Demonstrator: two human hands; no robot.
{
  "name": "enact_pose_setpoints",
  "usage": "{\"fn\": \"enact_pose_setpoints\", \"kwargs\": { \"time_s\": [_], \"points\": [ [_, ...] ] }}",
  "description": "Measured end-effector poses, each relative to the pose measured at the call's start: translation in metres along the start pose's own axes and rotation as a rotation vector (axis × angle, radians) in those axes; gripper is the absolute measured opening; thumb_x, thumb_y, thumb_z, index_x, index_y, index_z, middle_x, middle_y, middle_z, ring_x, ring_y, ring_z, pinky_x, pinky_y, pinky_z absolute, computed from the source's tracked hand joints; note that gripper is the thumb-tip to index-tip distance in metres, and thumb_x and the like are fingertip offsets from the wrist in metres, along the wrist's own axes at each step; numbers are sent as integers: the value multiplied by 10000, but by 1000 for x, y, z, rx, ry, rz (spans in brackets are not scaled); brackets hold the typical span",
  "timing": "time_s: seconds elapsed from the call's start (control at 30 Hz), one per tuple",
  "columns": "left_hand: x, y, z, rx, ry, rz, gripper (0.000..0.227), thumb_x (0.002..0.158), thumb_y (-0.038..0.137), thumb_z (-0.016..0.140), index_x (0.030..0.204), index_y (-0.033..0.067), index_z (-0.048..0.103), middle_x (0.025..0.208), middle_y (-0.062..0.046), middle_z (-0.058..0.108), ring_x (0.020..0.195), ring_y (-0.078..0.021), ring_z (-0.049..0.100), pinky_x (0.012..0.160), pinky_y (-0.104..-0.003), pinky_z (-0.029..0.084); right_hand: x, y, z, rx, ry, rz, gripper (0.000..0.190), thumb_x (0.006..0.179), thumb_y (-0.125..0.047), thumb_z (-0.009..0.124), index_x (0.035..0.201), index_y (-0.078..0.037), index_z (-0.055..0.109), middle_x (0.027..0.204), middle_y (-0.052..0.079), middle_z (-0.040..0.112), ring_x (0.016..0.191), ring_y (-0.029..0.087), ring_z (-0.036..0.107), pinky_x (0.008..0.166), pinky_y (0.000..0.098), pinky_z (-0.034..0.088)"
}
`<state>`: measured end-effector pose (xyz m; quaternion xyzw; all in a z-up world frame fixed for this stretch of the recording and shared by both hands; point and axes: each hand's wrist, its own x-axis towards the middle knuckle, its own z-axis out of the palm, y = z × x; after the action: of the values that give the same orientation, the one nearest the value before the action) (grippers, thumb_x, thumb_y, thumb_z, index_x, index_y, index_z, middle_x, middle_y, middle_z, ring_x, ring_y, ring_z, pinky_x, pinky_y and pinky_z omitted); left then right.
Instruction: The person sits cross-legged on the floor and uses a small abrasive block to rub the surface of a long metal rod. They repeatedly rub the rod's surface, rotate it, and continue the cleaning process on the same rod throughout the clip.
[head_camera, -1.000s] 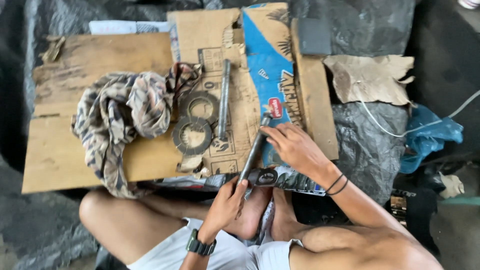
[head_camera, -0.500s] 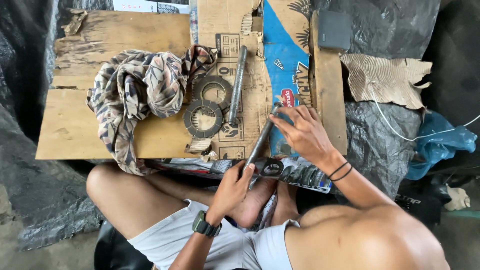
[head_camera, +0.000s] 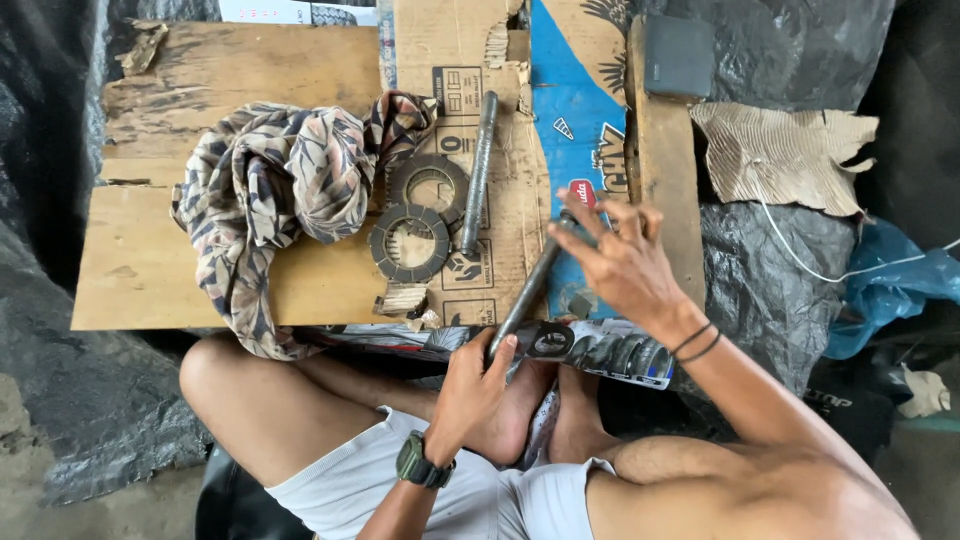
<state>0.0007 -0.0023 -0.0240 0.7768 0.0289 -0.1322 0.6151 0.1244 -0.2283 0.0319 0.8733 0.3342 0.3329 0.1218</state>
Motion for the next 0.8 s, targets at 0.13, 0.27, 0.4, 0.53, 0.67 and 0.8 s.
{"fn": "enact_pose_setpoints", "kwargs": {
  "time_s": [0.13, 0.27, 0.4, 0.53, 0.67, 0.8],
  "points": [
    [-6, 12, 2, -13, 54, -21, 309, 1012, 323, 584, 950, 56, 727, 668, -181, 659, 662, -240, 662, 553, -386, 496, -8, -24, -16, 105, -66, -64, 360, 985, -203, 481, 1246, -406, 624, 1401, -95, 553, 1240, 184, 307, 993, 409, 235],
    [-7, 7, 5, 37, 70, -29, 303, 1003, 318, 584, 969, 52, 726, 664, -196, 678, 638, -287, 683, 551, -393, 515, -7, -18, -19, 103, -82, 1, 264, 1011, -249, 511, 1190, -380, 655, 1482, -31, 519, 1338, 198, 273, 1017, 423, 211],
    [-11, 20, 4, 169, 53, -24, 329, 1026, 388, 512, 934, 89, 615, 773, -197, 722, 802, -458, 664, 694, -481, 457, -1, -18, -31, 240, -145, 47, 630, 804, 9, 656, 1338, -323, 621, 1667, -17, 205, 1410, 272, 233, 1058, 501, 244],
    [-9, 20, 4, 182, 48, 0, 345, 1020, 393, 499, 1003, 86, 654, 828, -178, 757, 823, -446, 688, 696, -472, 483, -17, -27, -29, 239, -134, -25, 550, 812, -162, 745, 1340, -285, 651, 1593, 32, 394, 1458, 272, 234, 1081, 532, 208],
    [-21, 34, -8, 446, -46, -91, 439, 1023, 510, 429, 1108, 102, 568, 843, -191, 746, 800, -468, 696, 694, -555, 503, -22, -23, -19, 299, -166, 97, 676, 824, -54, 629, 1440, -321, 547, 1658, 13, 242, 1500, 312, 164, 1146, 610, 185],
    [-47, 55, -44, 813, 8, -167, 622, 911, 678, 491, 1421, 322, 505, 1325, 47, 663, 1150, -284, 664, 846, -518, 551, -19, -24, -24, 354, -124, 137, 591, 818, -39, 617, 1366, -259, 635, 1558, 46, 450, 1458, 323, 249, 1113, 571, 208]
  ]
}}
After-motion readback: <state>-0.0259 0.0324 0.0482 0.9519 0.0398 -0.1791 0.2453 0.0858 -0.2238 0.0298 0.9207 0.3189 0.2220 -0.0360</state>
